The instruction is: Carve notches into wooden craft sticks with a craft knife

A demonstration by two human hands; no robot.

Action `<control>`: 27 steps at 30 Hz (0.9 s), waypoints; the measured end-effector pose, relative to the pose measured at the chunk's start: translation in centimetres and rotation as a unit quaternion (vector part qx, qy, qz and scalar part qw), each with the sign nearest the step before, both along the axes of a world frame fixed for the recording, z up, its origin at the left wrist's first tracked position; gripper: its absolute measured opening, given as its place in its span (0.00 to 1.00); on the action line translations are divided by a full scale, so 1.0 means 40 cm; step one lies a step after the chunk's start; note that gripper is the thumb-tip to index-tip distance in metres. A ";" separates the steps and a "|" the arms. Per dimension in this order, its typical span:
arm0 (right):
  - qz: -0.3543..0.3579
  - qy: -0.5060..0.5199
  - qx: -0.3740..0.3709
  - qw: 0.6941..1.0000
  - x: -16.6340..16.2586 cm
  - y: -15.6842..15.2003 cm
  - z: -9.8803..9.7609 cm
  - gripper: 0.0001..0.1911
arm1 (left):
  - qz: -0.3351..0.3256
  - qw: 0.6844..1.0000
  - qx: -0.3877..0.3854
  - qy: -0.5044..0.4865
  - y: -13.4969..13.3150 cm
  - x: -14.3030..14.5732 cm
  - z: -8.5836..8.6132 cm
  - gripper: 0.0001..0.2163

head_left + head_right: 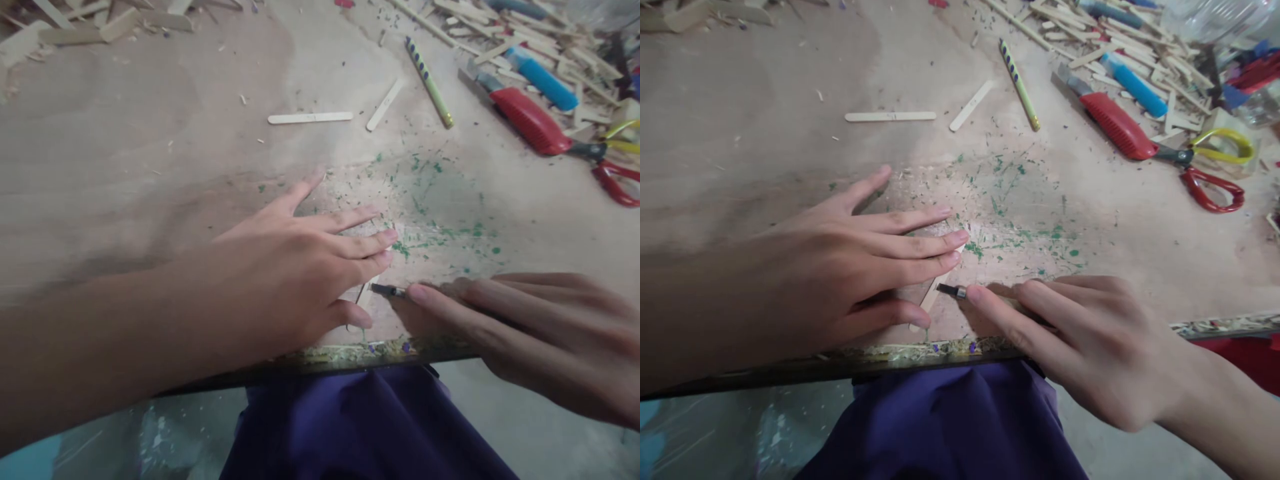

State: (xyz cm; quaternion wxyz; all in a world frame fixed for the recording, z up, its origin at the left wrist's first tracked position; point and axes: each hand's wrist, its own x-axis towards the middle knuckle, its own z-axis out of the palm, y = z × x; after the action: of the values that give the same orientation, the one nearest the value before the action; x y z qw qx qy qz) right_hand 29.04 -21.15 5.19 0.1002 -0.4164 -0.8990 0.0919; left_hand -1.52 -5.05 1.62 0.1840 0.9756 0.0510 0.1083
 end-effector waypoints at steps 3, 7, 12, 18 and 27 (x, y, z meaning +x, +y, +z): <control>-0.002 0.001 -0.002 1.000 -0.011 0.019 0.000 0.23 | -0.003 1.000 -0.009 -0.003 0.000 0.002 0.002 0.18; -0.006 -0.009 0.000 1.000 -0.023 0.026 -0.004 0.23 | -0.003 1.000 -0.016 -0.005 0.000 0.001 0.003 0.18; -0.015 -0.007 0.002 1.000 -0.027 0.019 -0.014 0.21 | 0.000 1.000 -0.026 0.003 0.002 -0.003 0.000 0.20; -0.012 0.001 0.026 1.000 -0.020 0.017 -0.034 0.19 | -0.006 1.000 -0.014 -0.001 0.004 -0.012 -0.009 0.22; -0.030 0.061 0.021 0.997 -0.026 0.015 -0.041 0.19 | 0.003 1.000 -0.015 0.005 0.009 -0.008 -0.024 0.25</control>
State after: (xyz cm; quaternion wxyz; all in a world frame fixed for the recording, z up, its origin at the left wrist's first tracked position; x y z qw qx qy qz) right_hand 28.01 -20.53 3.57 0.1662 -0.4350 -0.8798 0.0955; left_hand -1.86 -4.70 0.65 0.1977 0.9732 0.0566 0.1029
